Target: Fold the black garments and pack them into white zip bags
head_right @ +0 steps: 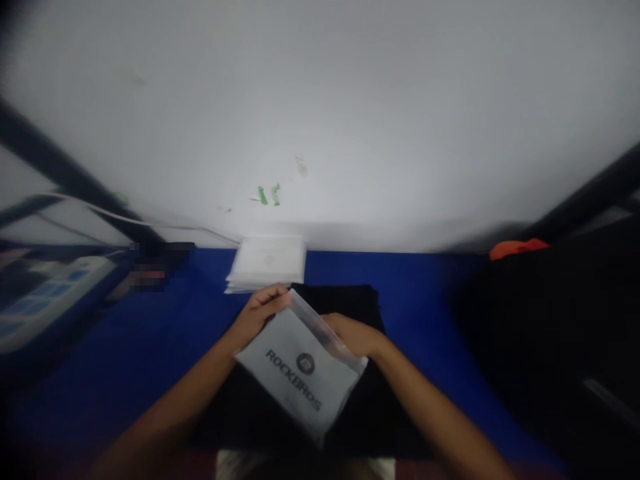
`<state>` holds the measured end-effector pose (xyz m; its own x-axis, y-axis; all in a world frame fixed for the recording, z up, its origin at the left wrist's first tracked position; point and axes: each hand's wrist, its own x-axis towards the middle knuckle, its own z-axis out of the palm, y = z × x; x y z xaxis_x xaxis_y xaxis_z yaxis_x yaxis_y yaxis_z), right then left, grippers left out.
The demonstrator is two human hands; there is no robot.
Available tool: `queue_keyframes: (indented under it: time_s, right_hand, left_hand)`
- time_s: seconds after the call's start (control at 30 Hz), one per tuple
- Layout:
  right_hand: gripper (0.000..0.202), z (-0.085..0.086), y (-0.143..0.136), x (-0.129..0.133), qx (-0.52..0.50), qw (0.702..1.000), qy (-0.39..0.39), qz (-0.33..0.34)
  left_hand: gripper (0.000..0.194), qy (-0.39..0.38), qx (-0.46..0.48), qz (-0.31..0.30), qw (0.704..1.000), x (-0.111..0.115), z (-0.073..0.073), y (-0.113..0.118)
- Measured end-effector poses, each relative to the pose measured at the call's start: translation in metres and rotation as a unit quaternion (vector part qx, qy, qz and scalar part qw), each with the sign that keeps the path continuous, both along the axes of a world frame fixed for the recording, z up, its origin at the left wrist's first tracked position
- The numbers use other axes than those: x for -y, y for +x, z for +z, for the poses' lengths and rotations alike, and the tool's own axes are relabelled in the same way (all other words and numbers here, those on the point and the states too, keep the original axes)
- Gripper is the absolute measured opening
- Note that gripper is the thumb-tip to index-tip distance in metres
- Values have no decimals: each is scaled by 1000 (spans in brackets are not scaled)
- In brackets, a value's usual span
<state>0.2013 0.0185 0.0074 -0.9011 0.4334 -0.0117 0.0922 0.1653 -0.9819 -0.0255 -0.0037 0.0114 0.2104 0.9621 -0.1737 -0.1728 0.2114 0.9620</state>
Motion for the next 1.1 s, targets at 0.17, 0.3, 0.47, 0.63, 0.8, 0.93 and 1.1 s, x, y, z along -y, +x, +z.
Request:
queue_keyframes:
  time_s: [0.17,0.3,0.47,0.63,0.8,0.93,1.1]
  right_hand:
    - [31,-4,5,-1,-27,987,-76,-136]
    - [37,-13,7,-7,-83,921,-96,-369]
    - [47,-23,4,-11,-140,833,-92,-528]
    - [53,-22,0,-10,-140,861,-59,-486]
    - [47,-16,-5,-8,-171,857,-120,-470]
    - [38,-14,-12,-3,-163,859,-197,-443]
    - [37,-10,-19,2,-178,846,-220,-451]
  left_hand:
    - [44,-77,123,34,989,-9,0,-5]
    - [68,-69,185,-9,980,-6,0,-1]
    - [44,-15,17,-119,993,4,-9,10]
    - [34,-8,-41,-59,997,3,-13,10]
    - [31,23,-28,63,997,-4,-6,-2]
    - [34,28,43,189,981,-12,-6,-8]
    - [40,-9,26,61,998,-7,-10,1]
